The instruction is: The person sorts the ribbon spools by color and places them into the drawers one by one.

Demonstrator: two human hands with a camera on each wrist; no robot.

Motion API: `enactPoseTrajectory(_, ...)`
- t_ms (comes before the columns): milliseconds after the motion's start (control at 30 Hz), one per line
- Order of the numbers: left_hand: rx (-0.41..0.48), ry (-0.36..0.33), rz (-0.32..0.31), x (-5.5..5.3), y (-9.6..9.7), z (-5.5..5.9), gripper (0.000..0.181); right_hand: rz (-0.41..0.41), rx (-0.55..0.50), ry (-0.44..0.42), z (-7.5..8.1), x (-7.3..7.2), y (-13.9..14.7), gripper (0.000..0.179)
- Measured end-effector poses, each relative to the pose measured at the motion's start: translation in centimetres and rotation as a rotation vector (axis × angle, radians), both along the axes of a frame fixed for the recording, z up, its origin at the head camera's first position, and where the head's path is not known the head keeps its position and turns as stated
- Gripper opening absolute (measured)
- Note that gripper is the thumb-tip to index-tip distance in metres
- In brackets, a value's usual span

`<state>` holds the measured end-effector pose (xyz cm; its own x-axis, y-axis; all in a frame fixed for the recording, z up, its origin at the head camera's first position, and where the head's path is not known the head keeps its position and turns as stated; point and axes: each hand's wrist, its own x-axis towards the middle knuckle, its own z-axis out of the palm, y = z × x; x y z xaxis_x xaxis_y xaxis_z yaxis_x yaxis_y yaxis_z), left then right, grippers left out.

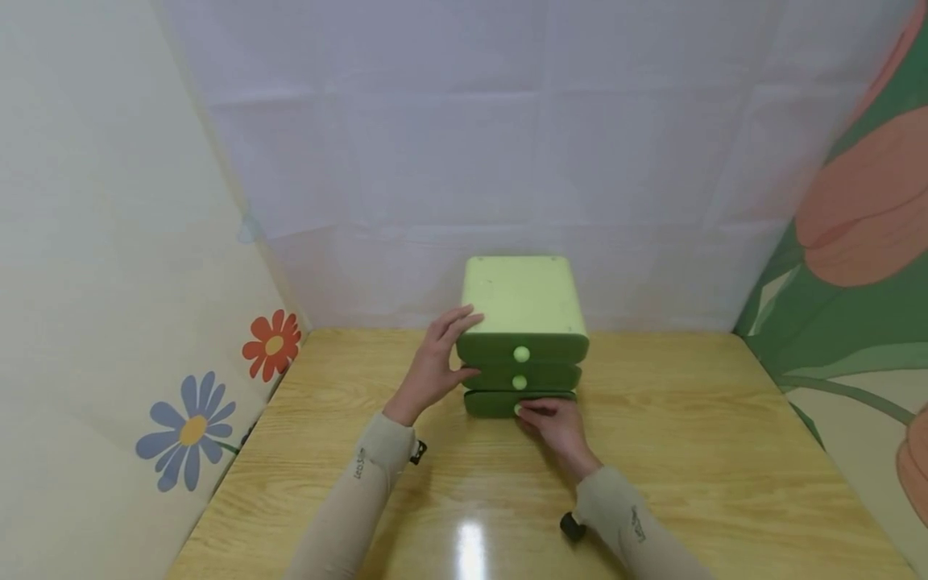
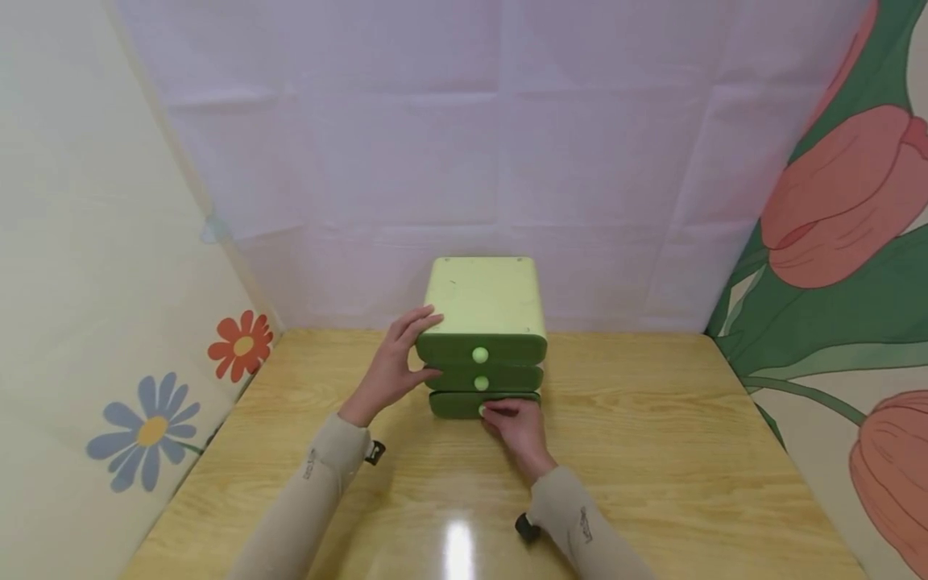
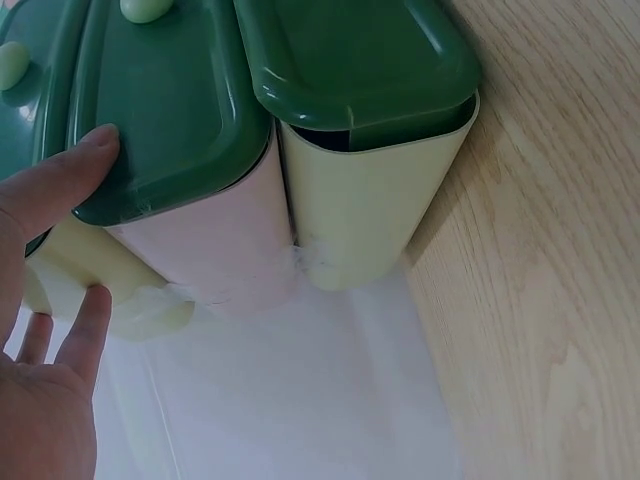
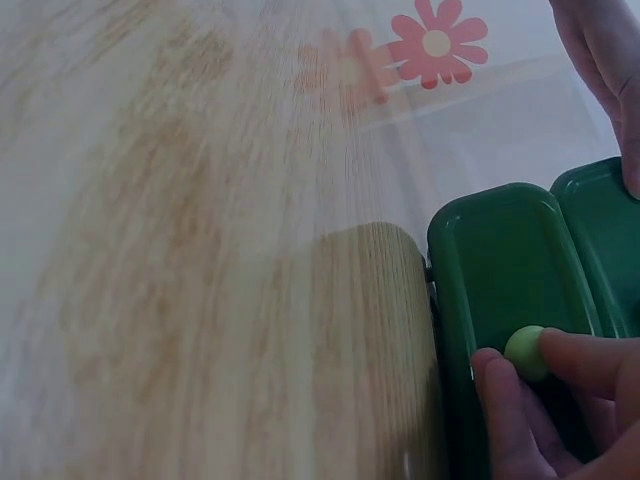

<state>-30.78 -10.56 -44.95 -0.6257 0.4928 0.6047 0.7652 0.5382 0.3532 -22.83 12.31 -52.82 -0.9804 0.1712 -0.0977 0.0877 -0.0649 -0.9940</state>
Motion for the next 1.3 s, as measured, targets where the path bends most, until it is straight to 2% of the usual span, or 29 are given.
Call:
enactPoseTrajectory(233,0.002,-0.011,0.005,0.0,0.1,0.0,0.096,-0.002,0.009,0.044,-0.2,-0.5,-0.1,0.021)
enactPoseTrajectory(267,0.002,-0.015,0.005,0.0,0.1,0.1,0.095,0.004,0.027,0.043,0.3,-0.3,-0.2,0.020)
enactPoseTrajectory(467,0.006,-0.010,0.001,0.0,0.1,0.0,0.094,0.019,0.093,0.043,0.4,-0.4,-0.2,0.017)
enactPoseTrajectory(500,0.007,-0.005,-0.001,0.0,0.1,0.0,0.094,0.015,0.098,0.046,-0.1,-0.7,-0.2,0.017)
enactPoseTrajectory(667,0.011,0.009,-0.009,0.0,0.1,0.1,0.095,0.014,0.129,0.049,-0.1,-0.8,-0.1,0.017)
enactPoseTrajectory(933,0.013,0.009,-0.022,0.2,0.0,0.2,0.097,0.023,0.135,0.064,-0.1,-0.9,0.0,0.017)
enactPoseTrajectory(1033,0.028,-0.033,-0.043,0.3,-0.4,-0.1,0.102,0.037,0.175,0.071,0.0,-0.8,0.0,0.015)
enactPoseTrajectory(1133,0.043,-0.103,-0.064,0.5,-1.1,-0.7,0.107,0.080,0.277,0.098,0.2,-0.4,0.4,0.015)
enactPoseTrajectory(1233,0.014,-0.142,-0.043,1.0,-2.3,-1.3,0.106,0.143,0.395,0.121,0.7,0.3,1.1,0.019)
enactPoseTrajectory(1300,-0.031,-0.135,-0.009,1.4,-3.3,-1.6,0.104,0.177,0.478,0.130,1.1,0.9,2.0,0.022)
